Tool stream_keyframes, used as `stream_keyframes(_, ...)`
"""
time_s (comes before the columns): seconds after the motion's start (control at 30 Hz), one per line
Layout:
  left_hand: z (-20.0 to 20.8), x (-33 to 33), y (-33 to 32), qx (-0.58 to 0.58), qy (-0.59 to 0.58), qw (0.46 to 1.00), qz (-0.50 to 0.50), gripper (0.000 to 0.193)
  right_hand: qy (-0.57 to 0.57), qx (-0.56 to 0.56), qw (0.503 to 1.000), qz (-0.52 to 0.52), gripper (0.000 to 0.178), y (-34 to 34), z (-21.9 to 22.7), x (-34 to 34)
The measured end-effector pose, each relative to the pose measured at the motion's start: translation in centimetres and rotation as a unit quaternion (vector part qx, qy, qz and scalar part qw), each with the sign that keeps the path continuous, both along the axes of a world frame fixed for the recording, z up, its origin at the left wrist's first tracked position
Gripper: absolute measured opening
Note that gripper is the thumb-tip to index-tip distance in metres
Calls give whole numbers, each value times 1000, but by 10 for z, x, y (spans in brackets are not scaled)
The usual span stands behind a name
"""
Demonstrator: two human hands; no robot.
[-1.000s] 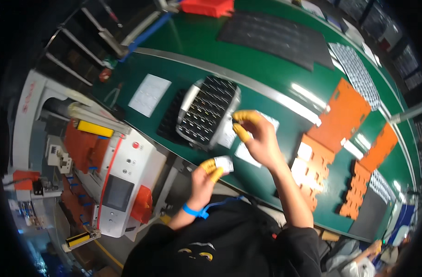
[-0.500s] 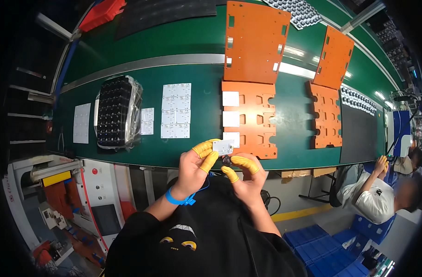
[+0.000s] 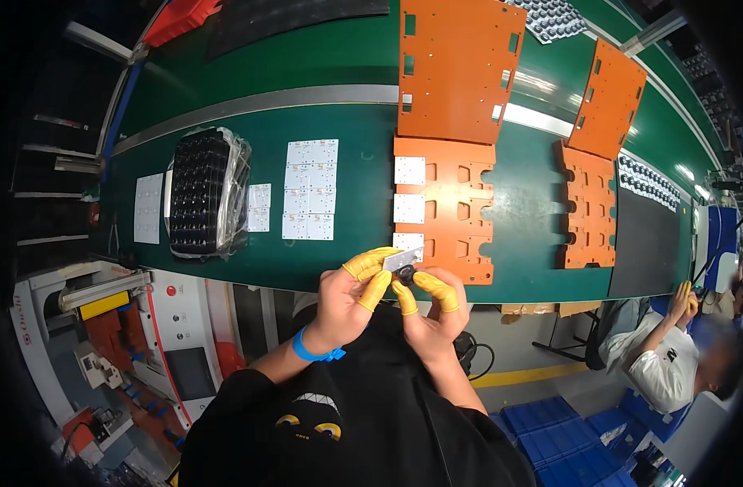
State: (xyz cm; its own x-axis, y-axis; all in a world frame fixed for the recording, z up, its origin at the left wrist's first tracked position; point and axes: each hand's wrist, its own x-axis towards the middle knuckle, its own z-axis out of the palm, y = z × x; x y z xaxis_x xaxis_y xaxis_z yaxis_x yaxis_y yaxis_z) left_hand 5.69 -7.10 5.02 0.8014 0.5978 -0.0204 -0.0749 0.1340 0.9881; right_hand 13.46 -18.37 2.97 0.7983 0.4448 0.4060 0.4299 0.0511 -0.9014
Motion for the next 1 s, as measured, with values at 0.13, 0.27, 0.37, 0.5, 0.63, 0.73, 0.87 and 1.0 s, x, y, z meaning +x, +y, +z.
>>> stream_keyframes(0.13,1,0,4,30,13,999,0,27,-42,-35,998,-4,31,2,1,1)
stream_keyframes(0.27,0,1,6,42,19,999,-4,27,-43,-37,998,-8,31,3,-2,2)
stream_keyframes(0.37,-1,0,7,19,27,999,-29,30,-60,-51,997,-17,31,3,-4,2)
stream_keyframes(0.5,-4,-1,8,58,39,996,-51,31,-105,-91,990,-14,30,1,-3,4)
stream_keyframes(0.63,-5,-2,12,70,55,994,-68,36,-141,-134,981,-3,31,0,3,6)
stream_keyframes(0.73,-4,-2,15,71,68,991,-89,38,-143,-111,983,-11,30,0,-1,3)
stream_keyframes(0.87,-3,0,16,71,79,990,-95,36,-110,-129,985,-14,32,-8,-4,-1)
stream_keyframes(1.0,-7,-2,24,-60,54,989,-124,35,-95,-107,990,6,36,-6,-5,-5)
